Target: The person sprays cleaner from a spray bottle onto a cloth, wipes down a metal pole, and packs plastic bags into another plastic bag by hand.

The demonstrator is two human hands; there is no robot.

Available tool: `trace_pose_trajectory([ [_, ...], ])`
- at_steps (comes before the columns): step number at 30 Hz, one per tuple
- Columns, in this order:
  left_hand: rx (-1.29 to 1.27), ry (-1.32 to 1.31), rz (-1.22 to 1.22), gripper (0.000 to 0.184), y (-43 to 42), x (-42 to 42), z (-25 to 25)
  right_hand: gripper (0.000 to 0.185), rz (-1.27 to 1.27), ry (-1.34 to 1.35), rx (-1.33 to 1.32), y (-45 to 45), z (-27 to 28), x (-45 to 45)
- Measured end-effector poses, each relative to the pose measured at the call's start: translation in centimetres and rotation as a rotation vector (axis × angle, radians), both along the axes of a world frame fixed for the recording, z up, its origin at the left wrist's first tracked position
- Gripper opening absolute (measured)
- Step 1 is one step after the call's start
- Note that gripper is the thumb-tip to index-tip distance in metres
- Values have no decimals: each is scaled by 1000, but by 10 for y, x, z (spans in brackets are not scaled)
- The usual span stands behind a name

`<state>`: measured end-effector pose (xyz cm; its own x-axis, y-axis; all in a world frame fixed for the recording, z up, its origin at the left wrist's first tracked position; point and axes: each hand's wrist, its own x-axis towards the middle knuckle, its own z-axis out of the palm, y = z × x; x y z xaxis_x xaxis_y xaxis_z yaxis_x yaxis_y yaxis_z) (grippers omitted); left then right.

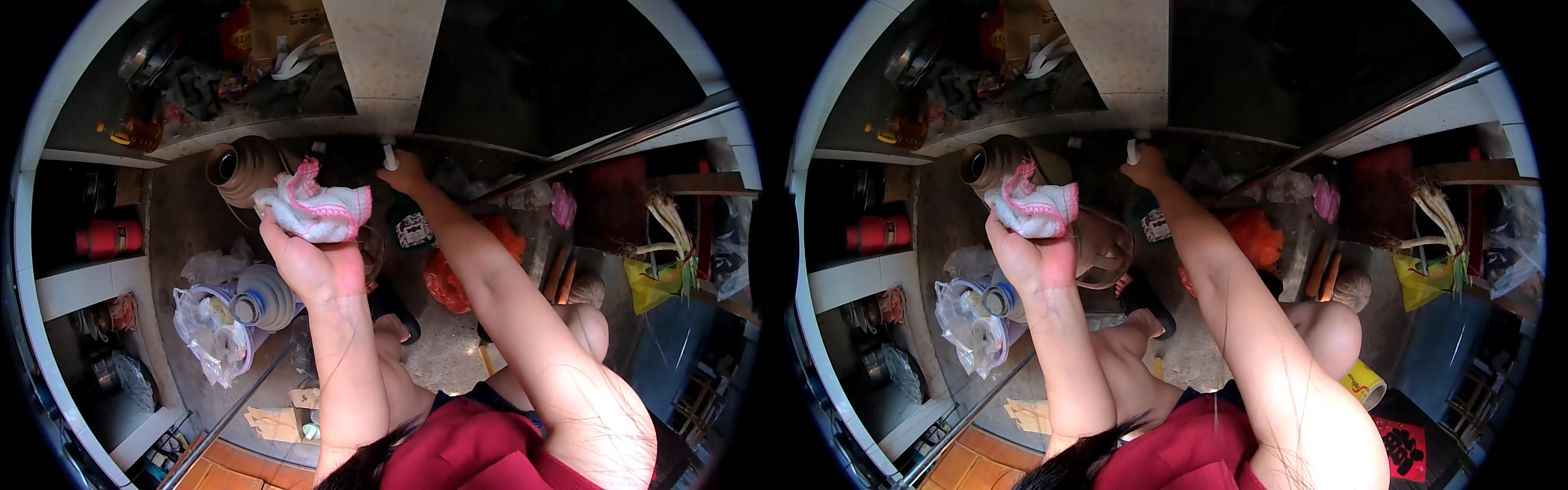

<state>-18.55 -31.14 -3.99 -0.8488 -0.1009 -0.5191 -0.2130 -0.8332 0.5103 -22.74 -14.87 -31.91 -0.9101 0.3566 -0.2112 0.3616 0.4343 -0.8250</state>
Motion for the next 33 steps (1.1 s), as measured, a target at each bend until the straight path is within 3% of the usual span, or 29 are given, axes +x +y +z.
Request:
trace_pose_trajectory([
  [9, -5, -27, -13, 40, 3, 1, 5, 48, -74, -103, 126, 11, 15, 5],
  [17, -23, -30, -14, 40, 6, 1, 6, 40, 72, -28, 178, -24, 39, -16],
  [21, -24, -35, -9, 40, 5, 1, 6, 43, 102, 51, 141, -28, 35, -19],
  [23, -19, -40, -2, 40, 6, 1, 8, 36, 133, 94, 102, -29, 32, -17],
  [30, -3, -39, -12, 40, 6, 1, 8, 37, 121, 57, 139, -26, 27, -8],
  [33, 0, -70, 6, 39, 6, 2, 11, 39, 78, 43, -15, -13, 16, 4],
])
